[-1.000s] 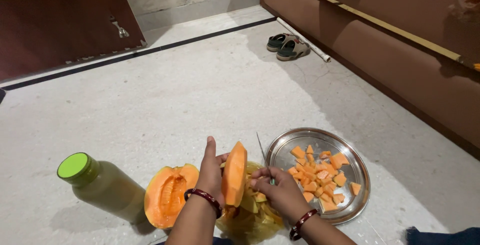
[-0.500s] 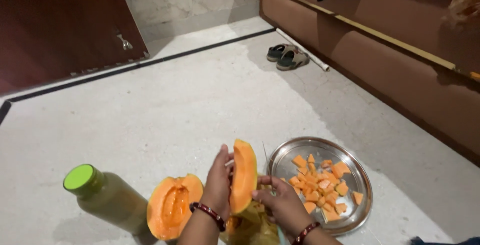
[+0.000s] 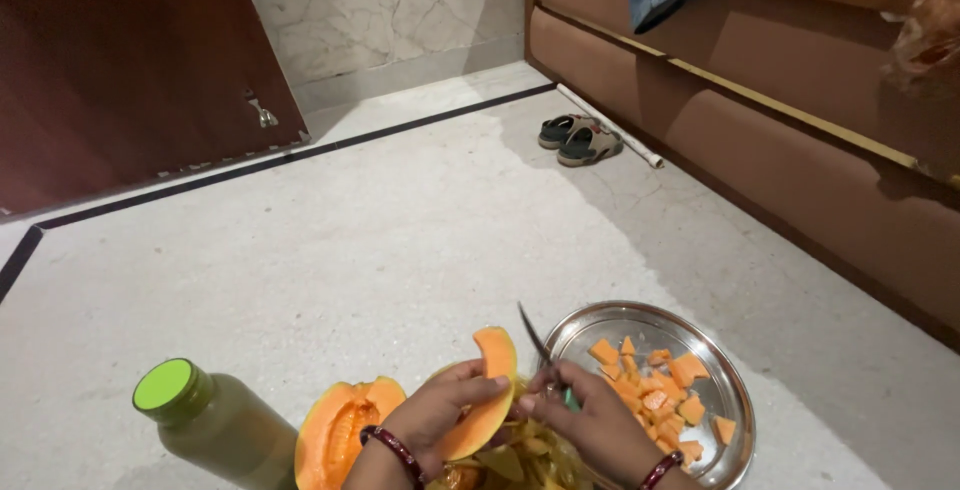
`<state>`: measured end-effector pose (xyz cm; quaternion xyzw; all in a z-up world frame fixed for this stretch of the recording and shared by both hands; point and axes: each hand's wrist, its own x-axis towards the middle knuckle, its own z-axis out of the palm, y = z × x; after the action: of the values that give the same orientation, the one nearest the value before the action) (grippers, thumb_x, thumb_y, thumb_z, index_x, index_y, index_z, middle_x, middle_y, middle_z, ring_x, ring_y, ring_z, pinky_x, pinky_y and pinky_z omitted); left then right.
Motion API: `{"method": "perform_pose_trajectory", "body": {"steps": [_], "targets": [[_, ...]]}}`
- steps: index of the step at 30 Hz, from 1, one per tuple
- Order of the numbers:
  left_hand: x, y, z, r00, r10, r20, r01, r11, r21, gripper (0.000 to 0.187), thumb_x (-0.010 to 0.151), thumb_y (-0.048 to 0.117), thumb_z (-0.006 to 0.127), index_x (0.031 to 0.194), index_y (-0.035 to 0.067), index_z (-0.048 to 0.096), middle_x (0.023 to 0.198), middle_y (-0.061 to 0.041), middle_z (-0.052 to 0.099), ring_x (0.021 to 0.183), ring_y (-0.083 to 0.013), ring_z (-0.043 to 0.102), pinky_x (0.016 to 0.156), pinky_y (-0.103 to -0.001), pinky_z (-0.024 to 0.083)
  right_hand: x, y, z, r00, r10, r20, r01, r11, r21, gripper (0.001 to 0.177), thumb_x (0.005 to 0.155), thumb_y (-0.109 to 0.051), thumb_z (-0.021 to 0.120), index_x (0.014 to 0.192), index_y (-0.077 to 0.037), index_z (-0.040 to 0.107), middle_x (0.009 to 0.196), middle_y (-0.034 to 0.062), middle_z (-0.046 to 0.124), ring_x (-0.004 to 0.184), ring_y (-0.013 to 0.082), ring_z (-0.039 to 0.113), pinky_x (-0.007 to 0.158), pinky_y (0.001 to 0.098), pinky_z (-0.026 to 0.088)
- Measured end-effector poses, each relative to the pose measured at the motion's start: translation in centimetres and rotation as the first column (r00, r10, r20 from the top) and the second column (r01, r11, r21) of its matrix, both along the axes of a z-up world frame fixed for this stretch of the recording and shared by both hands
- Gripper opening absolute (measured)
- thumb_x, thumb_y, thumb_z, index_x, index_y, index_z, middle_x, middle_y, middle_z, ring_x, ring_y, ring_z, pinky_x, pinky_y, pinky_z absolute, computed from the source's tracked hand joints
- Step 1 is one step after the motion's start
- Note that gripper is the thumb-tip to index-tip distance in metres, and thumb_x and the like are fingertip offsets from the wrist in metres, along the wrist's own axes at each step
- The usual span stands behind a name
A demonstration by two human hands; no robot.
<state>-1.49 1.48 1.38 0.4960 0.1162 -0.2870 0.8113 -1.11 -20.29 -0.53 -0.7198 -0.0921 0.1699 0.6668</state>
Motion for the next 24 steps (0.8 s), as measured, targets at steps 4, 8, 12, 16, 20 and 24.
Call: {"method": "perform_pose_trajectory", "body": {"steps": [4,8,12,16,20,24], "targets": [[-0.4,0.2,2.3,0.993,-0.109,-0.037,0.108,0.994,-0.028,0.044,0.092,0.019,0.069,0.132,0.005,0.06,0.108,-0.011,0.073,0.09,-0.0191,0.074,0.076,-0.036,0.063,2.2,-1.7,3.0,0.996,0.024,0.08,0.007,0.932,-0.363,0.043,0.082,-0.045,0.081,0.092,-0.007,0.063,0.078,-0.0001,0.057,0.073,0.0108,0.054,0.066,0.0274,0.047],[-0.6,-0.1,3.3,0.977,-0.206,-0.047,0.202,0.977,-0.07,0.044,0.093,0.019,0.07,0.132,0.004,0.058,0.113,-0.011,0.073,0.097,-0.022,0.075,0.079,-0.038,0.065,3.5,-2.5,3.5,0.982,0.171,0.078,-0.137,0.934,-0.331,0.048,0.074,-0.048,0.084,0.09,-0.01,0.06,0.079,-0.0034,0.054,0.072,0.009,0.049,0.063,0.0262,0.044],[-0.6,0.0,3.0,0.966,-0.252,-0.054,0.241,0.958,-0.152,0.043,0.094,0.021,0.069,0.13,0.001,0.056,0.115,-0.015,0.071,0.1,-0.0282,0.075,0.08,-0.039,0.065,4.2,-2.5,3.6,0.958,0.268,0.105,-0.226,0.926,-0.301,0.051,0.073,-0.046,0.087,0.088,-0.009,0.055,0.079,-0.0041,0.049,0.072,0.0078,0.045,0.063,0.0253,0.041],[-0.4,-0.1,2.8,0.966,-0.253,-0.046,0.242,0.956,-0.164,0.042,0.095,0.022,0.068,0.128,0.0,0.056,0.114,-0.016,0.069,0.099,-0.0292,0.075,0.08,-0.039,0.065,4.4,-2.3,2.8,0.961,0.266,0.077,-0.251,0.953,-0.168,0.049,0.073,-0.042,0.088,0.089,-0.011,0.054,0.08,-0.006,0.045,0.073,0.0063,0.043,0.063,0.0245,0.041],[-0.3,0.0,2.6,0.966,-0.251,-0.056,0.237,0.953,-0.186,0.04,0.095,0.022,0.069,0.127,0.0,0.056,0.114,-0.015,0.068,0.097,-0.0294,0.075,0.077,-0.038,0.065,4.7,-1.9,2.4,0.966,0.25,0.064,-0.229,0.944,-0.239,0.046,0.075,-0.037,0.088,0.083,-0.011,0.051,0.076,-0.0051,0.042,0.068,0.0077,0.04,0.06,0.0259,0.036],[-0.2,0.0,2.1,0.963,-0.253,-0.09,0.231,0.953,-0.197,0.042,0.095,0.024,0.069,0.128,0.0,0.057,0.113,-0.016,0.069,0.096,-0.0287,0.075,0.075,-0.037,0.065,4.7,-2.0,1.0,0.968,0.239,0.077,-0.214,0.946,-0.244,0.049,0.08,-0.037,0.087,0.08,-0.01,0.047,0.075,-0.0034,0.043,0.069,0.0076,0.041,0.06,0.0258,0.037]]}}
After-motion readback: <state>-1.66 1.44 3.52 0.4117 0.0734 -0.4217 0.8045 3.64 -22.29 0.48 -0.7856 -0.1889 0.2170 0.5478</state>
